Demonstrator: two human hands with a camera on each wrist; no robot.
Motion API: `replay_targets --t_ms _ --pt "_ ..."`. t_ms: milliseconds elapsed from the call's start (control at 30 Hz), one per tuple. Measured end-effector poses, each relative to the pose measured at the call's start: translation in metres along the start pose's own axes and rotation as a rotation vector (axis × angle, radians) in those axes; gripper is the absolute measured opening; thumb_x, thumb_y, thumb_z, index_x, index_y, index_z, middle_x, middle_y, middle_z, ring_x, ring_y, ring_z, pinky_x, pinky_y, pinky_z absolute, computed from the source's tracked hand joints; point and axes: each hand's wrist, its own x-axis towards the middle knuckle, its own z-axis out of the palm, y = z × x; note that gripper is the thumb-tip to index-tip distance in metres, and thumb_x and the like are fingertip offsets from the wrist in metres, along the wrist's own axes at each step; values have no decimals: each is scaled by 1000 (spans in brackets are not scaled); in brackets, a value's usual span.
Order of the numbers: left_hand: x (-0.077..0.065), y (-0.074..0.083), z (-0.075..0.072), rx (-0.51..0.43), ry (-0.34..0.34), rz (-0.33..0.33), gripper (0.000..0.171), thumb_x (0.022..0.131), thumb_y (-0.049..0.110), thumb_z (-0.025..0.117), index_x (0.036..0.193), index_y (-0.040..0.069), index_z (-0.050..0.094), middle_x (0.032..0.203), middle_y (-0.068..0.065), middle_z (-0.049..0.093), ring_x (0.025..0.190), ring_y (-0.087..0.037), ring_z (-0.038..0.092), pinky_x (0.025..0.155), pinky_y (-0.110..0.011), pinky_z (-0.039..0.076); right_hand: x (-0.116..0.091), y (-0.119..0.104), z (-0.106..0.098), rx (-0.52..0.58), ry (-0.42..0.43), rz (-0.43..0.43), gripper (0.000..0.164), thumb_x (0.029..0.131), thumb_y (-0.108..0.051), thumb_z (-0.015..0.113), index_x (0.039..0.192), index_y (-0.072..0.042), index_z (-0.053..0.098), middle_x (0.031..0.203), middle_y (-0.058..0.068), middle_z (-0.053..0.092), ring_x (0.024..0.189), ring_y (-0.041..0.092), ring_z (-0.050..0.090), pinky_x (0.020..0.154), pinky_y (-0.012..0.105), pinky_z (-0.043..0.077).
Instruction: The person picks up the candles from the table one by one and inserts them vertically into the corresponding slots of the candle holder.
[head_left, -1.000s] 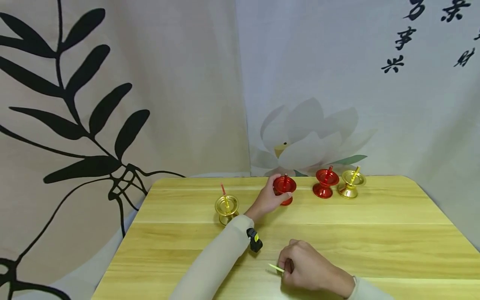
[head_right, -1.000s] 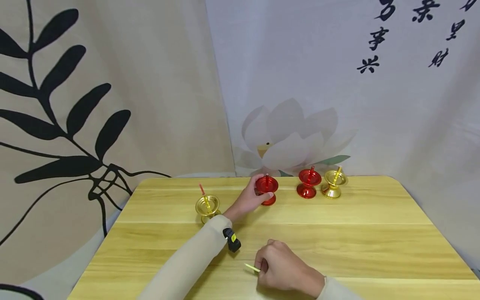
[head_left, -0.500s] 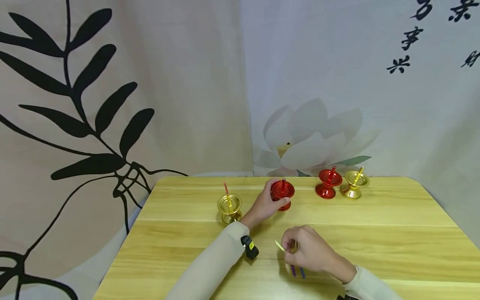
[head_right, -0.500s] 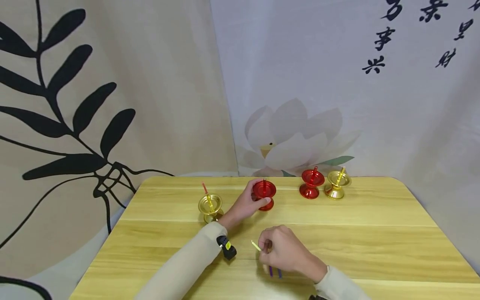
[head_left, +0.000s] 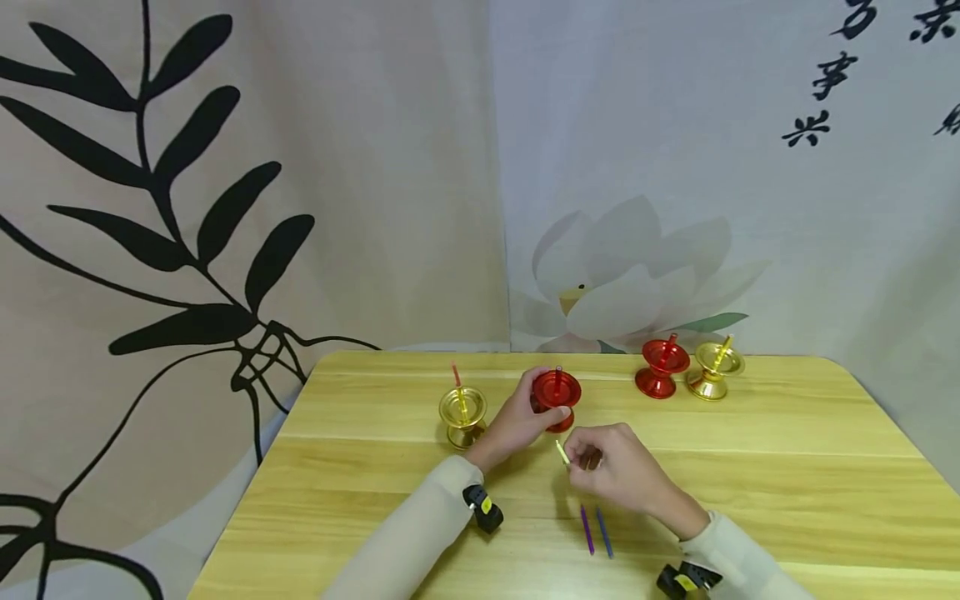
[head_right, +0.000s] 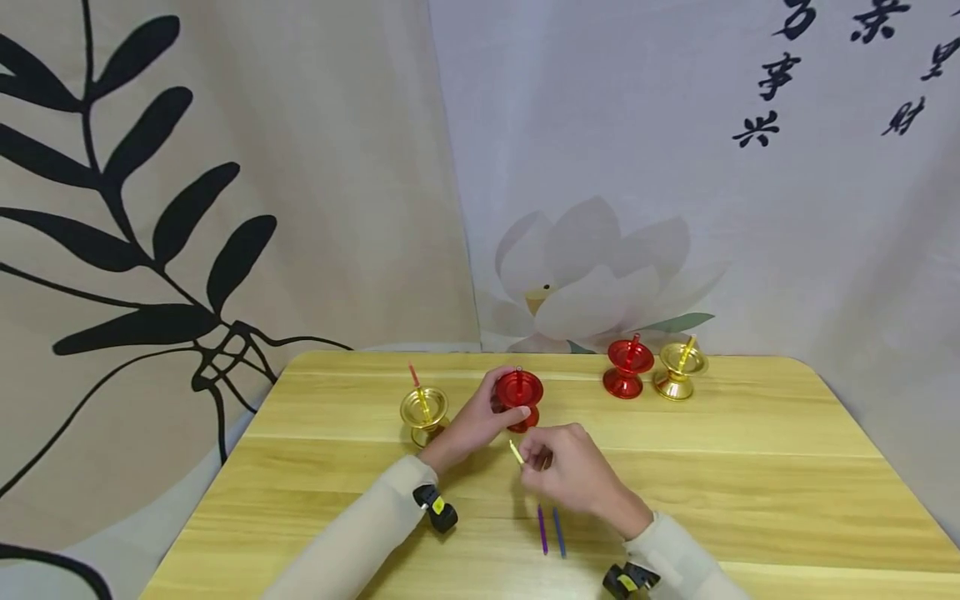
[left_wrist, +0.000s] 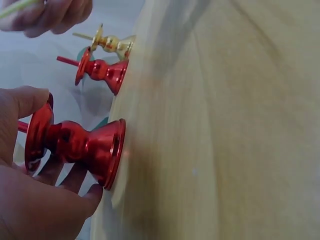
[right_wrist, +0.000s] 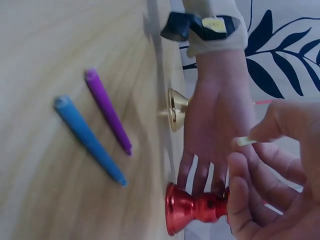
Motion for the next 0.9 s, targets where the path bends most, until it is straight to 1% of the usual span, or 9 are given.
replay_targets --t_ms 100,200,233,333,400,567,733,833,900 --pt "-5 0 -3 0 1 -1 77 105 21 77 168 7 35 153 -19 59 139 -33 60 117 -50 48 5 2 -2 9 22 22 17 80 3 75 82 -13 69 76 -15 66 69 2 64 61 28 59" --pt "-10 -1 -6 7 -1 -2 77 106 21 76 169 8 34 153 -20 59 140 -34 60 116 -50 49 10 3 -4 11 60 24 12 82 0 75 83 -12 71 78 -14 69 70 4 67 62 30 61" --pt "-11 -1 -7 5 -3 -3 77 106 20 76 169 8 33 154 -21 58 140 -34 59 116 -51 50 12 3 -4 10 74 26 12 83 0 75 83 -12 72 79 -14 70 70 4 68 63 30 62" --pt "-17 -2 -10 0 -9 -4 78 106 19 76 169 8 32 155 -22 57 142 -36 58 116 -51 50 17 3 -4 0 128 16 21 82 4 77 83 -16 73 79 -13 72 70 4 70 64 33 63" --pt "-20 -2 -12 -5 -11 -7 78 106 20 76 169 9 33 155 -21 57 142 -36 58 117 -52 49 21 4 -4 -7 155 17 23 82 6 78 83 -17 74 80 -12 74 71 5 71 65 35 64" --pt "-26 -4 -16 -18 -18 5 76 106 19 77 168 7 34 155 -21 57 142 -36 58 117 -53 48 32 4 -4 -3 195 11 19 85 5 79 86 -13 77 82 -9 77 72 7 72 66 41 65" --pt "-33 -4 -19 -17 -19 11 74 106 16 76 167 7 35 154 -19 57 141 -35 58 118 -52 48 43 5 -4 -4 231 28 16 91 5 81 91 -11 79 86 -7 79 76 10 74 71 41 66" --pt "-36 -4 -21 -14 -22 12 74 106 16 76 167 6 34 154 -19 57 141 -35 58 118 -52 47 50 5 -4 -14 270 44 14 93 4 81 93 -10 79 87 -6 79 79 12 75 74 42 66" --pt "-38 -3 -23 -11 -22 9 75 106 16 76 167 5 34 155 -19 57 142 -35 58 118 -52 47 54 4 -4 -25 299 52 11 95 1 81 94 -10 79 88 -6 79 80 13 75 75 41 65"
